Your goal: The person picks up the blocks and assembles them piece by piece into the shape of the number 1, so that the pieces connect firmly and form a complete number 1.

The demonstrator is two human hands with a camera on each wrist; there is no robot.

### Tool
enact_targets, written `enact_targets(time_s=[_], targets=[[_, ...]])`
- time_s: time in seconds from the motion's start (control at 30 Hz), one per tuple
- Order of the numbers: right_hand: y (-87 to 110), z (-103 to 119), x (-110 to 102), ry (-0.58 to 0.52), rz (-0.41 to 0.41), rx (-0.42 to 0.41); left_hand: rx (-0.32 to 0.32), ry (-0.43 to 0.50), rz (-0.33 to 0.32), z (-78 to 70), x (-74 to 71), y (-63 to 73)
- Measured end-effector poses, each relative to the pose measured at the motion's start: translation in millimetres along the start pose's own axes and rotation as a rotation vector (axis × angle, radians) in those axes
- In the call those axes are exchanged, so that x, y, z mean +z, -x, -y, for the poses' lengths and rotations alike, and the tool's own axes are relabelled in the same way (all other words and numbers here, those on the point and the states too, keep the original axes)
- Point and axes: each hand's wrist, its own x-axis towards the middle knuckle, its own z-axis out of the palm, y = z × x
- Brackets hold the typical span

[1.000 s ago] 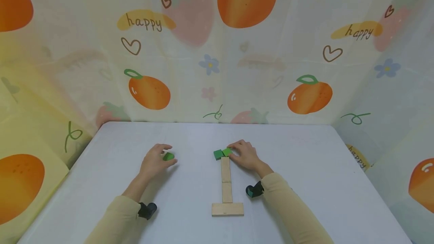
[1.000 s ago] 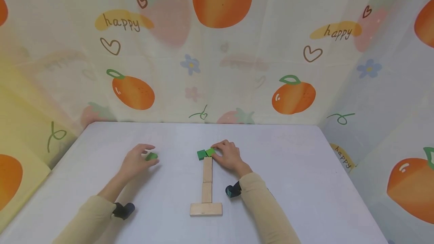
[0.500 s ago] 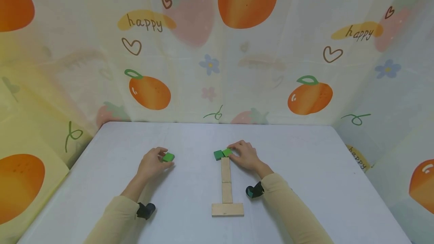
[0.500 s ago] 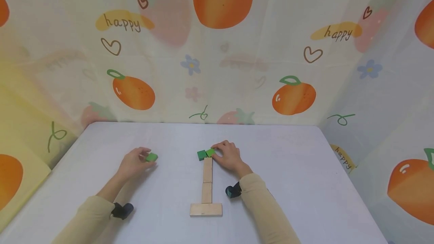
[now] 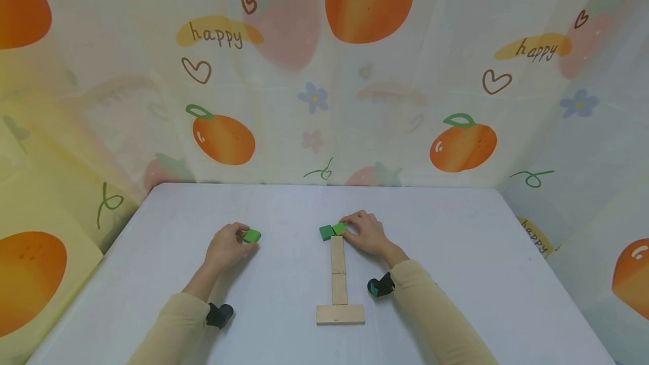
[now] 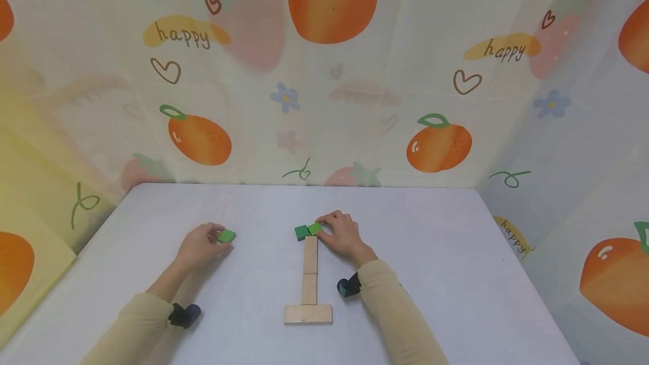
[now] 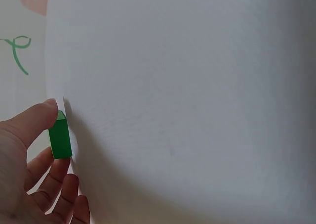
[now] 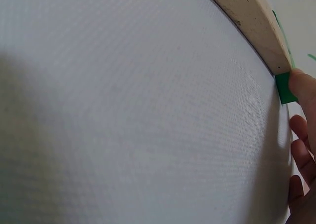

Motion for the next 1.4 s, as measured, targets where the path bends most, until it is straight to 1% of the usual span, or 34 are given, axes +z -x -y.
enact_targets(time_s=[0.03,0.17,0.33,0.6,0.9,1.03,1.17,1.2,1.23,1.3,1.4], targets=[[0.0,3,-1,-0.007,0.015,0.027,-0.002,-0.005,-0.001,-0.3,0.2,0.3],[-1.0,5,-2,0.037,0.047,0.069,-0.010,-0.027,-0.004,-2.0,0.8,0.9],[-1.3,7,-3,0.050,0.059,0.086,-0.024,-0.040,-0.007,-3.8,1.0,0.1],[-0.9,8,-5,0.040,0.056,0.078,-0.008,-0.041,-0.026,-2.5,1.3,-1.3],[-0.9,7,-4,0.055,0.058,0.071,-0.011,-0.028,-0.026,-3.8,2.1,-2.8],[-0.6,6,-3,0.045,0.051,0.070,0.008,-0.024,-0.033,-5.0,2.2,-4.7],[0.3,4,-2,0.003,0.022,0.039,0.039,-0.022,-0.048,-8.7,2.5,-6.0],[0.3,2,-1,0.010,0.005,0.012,0.045,-0.019,-0.051,-10.1,2.6,-6.1],[0.7,2,-1,0.006,0.001,0.004,0.051,-0.016,-0.053,-11.9,2.7,-6.2],[1.1,1,-1,-0.001,-0.004,-0.004,0.057,-0.005,-0.054,-15.7,2.9,-5.7],[0.5,2,-1,-0.001,0.010,0.012,0.068,0.003,-0.053,-20.8,4.6,-5.4]])
